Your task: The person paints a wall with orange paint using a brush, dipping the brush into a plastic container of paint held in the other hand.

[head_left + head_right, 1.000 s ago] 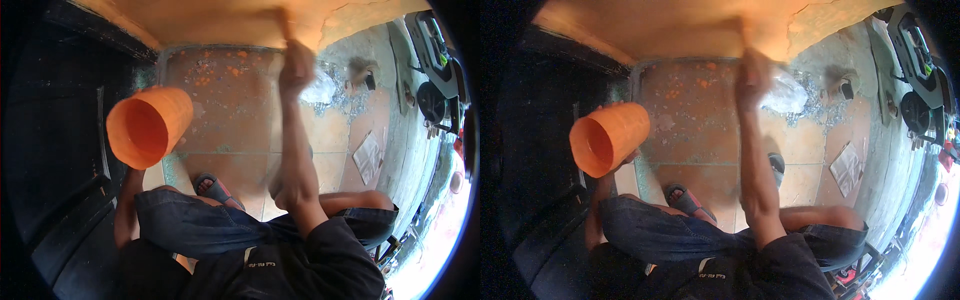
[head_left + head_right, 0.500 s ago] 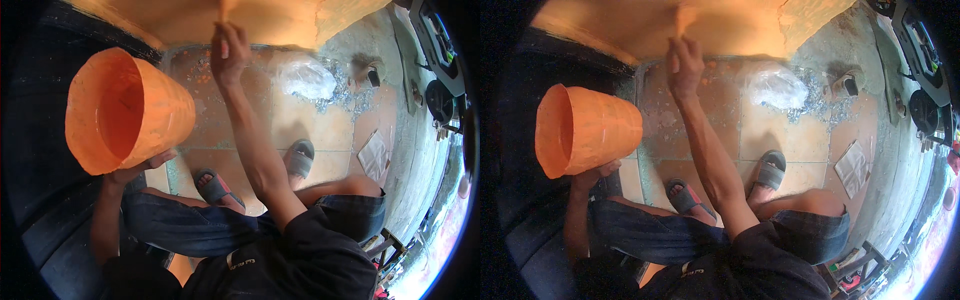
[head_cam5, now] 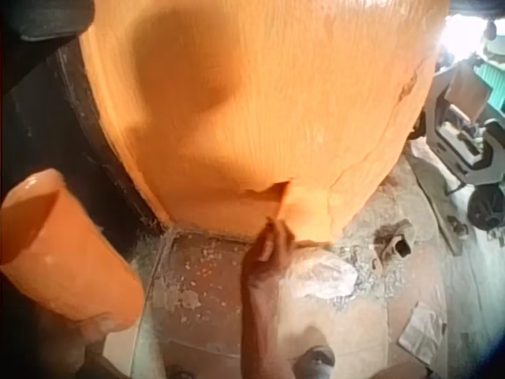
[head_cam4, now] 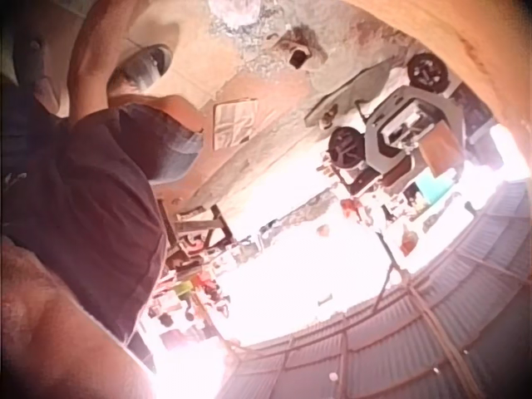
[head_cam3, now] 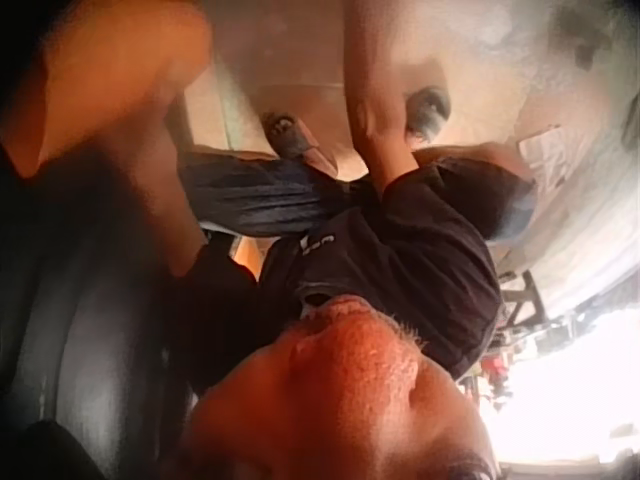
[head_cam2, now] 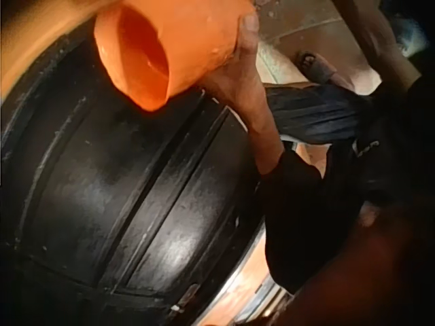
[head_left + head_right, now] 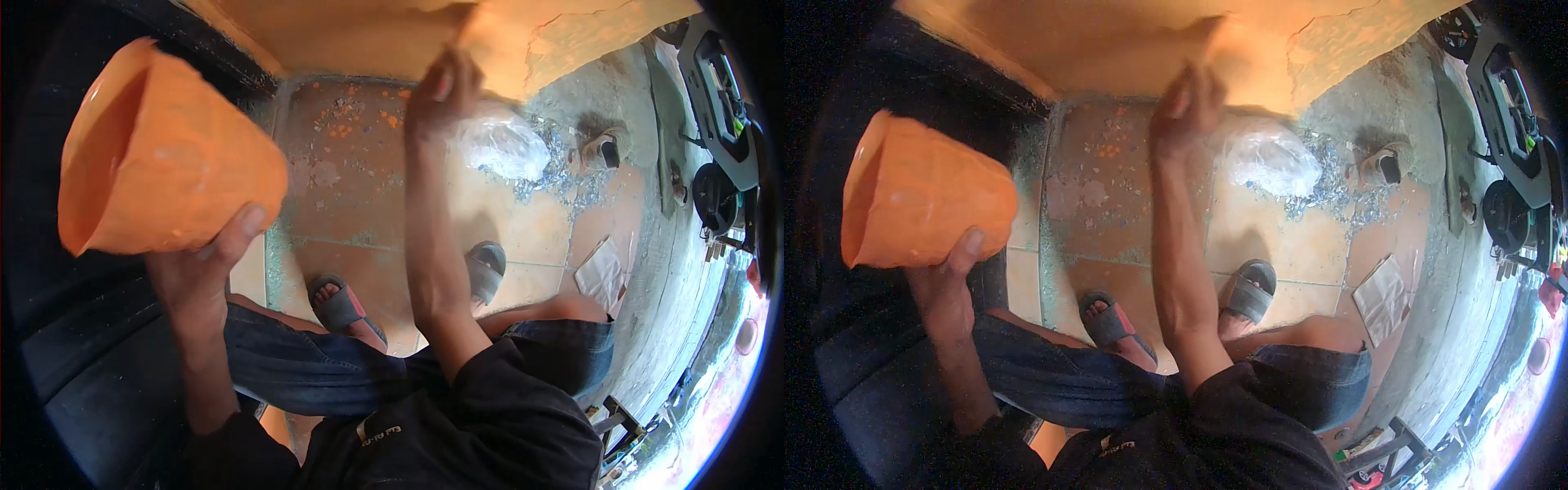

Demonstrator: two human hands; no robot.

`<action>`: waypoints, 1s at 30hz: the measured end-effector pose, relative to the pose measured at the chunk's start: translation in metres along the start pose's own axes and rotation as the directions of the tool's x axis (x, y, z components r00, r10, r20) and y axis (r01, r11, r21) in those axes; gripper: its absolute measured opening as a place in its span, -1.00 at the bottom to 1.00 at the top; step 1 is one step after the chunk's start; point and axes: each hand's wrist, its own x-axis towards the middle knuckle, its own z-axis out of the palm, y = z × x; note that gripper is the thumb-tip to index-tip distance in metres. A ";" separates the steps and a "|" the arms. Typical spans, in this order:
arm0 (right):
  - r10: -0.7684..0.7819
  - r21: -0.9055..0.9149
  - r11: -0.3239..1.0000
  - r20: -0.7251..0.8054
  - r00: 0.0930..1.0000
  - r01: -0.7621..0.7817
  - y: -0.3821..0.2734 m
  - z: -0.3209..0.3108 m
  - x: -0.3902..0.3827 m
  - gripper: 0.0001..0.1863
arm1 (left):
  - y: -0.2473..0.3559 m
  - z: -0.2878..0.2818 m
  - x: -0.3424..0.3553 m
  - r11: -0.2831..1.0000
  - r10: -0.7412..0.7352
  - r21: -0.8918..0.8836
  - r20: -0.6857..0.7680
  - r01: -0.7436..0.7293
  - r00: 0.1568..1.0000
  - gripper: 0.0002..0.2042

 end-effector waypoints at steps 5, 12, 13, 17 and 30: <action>0.084 0.157 0.981 0.200 0.976 -0.117 -0.054 0.029 -0.034 -0.74 | -0.004 0.001 -0.006 0.998 0.046 -0.024 -0.170 -0.051 0.984 -0.24; -0.041 0.241 0.971 0.213 0.976 -0.011 -0.019 -0.009 -0.014 -0.84 | -0.012 -0.013 -0.004 0.993 0.105 -0.020 -0.311 -0.117 0.945 -0.25; -0.058 0.149 0.988 0.082 0.995 0.046 -0.009 -0.019 -0.004 -0.85 | -0.010 -0.012 -0.003 0.993 0.102 -0.020 -0.326 -0.114 0.940 -0.25; -0.040 0.071 0.997 0.003 0.999 0.039 0.005 -0.015 0.003 -0.84 | -0.016 -0.018 0.001 0.991 0.104 -0.041 -0.364 -0.128 0.925 -0.27; -0.069 0.461 0.856 0.548 0.834 -0.232 -0.095 0.067 -0.048 -0.70 | -0.016 -0.035 0.006 0.996 0.081 -0.007 -0.389 -0.091 0.918 -0.28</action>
